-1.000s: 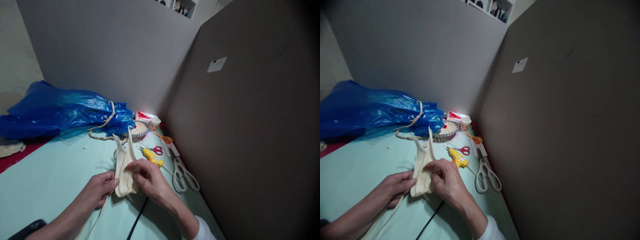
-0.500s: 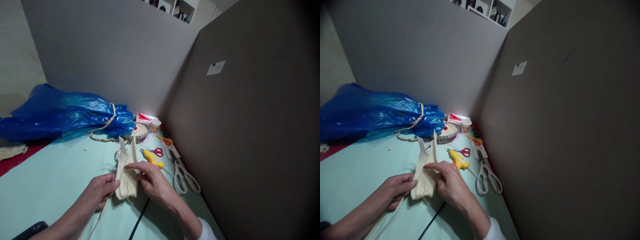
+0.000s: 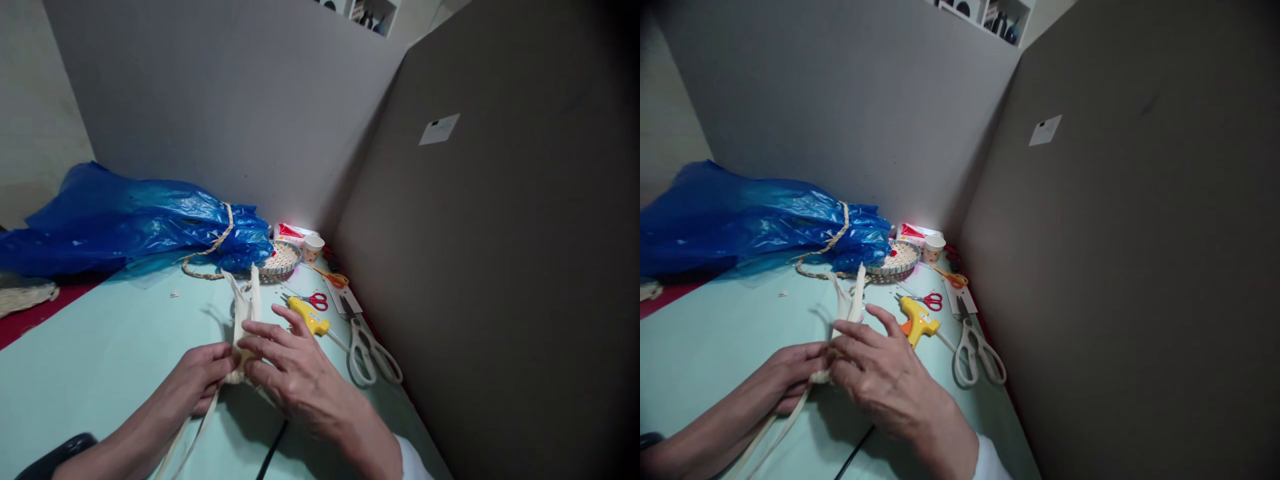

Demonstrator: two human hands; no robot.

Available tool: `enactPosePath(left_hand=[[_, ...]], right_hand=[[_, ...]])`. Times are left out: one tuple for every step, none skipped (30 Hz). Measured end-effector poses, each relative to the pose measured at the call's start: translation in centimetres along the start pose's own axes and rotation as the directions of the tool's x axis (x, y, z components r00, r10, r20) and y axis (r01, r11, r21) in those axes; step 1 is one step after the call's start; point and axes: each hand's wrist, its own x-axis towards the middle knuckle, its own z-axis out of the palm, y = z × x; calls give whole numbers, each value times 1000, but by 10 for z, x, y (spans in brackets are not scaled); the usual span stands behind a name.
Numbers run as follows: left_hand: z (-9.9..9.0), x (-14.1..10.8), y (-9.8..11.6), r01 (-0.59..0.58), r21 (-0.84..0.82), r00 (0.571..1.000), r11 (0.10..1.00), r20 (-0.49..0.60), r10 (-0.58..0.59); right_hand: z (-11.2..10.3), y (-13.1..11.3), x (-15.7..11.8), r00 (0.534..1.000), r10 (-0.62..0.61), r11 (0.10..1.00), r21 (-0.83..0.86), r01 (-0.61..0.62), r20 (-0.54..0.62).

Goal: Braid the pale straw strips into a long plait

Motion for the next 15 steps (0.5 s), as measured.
enactPosePath(left_hand=[[0,1,0,-1,-5,1000,1000,1,1],[1,2,-1,0,-7,1000,1000,-3,0],[1,2,-1,-4,-12,1000,1000,-8,4],[2,3,0,-10,-18,1000,1000,-24,10],[3,3,0,-14,-26,999,1000,-35,13],[5,2,1,-22,-35,999,999,-43,21],[6,2,2,-26,-38,998,999,-50,24],[7,1,3,-29,-35,998,999,-56,27],[7,-1,4,-30,-28,998,999,-62,29],[8,-2,5,-32,-21,997,999,-66,31],[8,-3,6,-33,-16,997,999,-66,32],[8,-4,6,-31,-13,998,999,-62,30],[8,-4,7,-26,-14,998,1000,-57,25],[8,-5,7,-23,-15,998,1000,-50,22],[8,-5,7,-22,-16,999,1000,-45,21]], right_hand=[[-4,-3,0,999,13,1000,-6,-13,-36],[-9,-6,0,996,45,999,-2,-46,-82],[-15,-10,0,986,105,994,27,-102,-128],[-22,-13,-1,968,195,979,92,-182,-158],[-28,-16,-1,941,306,941,199,-275,-144],[-33,-18,-2,905,418,863,344,-371,-73],[-35,-19,-2,862,504,734,500,-459,52],[-35,-19,-2,819,540,569,634,-524,193],[-32,-17,-2,786,532,396,728,-560,316],[-27,-15,-2,765,505,240,786,-570,400],[-19,-12,-1,752,484,118,818,-563,448],[-11,-10,0,740,481,36,834,-551,469],[-3,-8,0,731,487,-11,840,-542,478],[4,-7,1,721,497,-40,842,-538,484],[10,-7,2,710,505,-53,839,-541,490]])
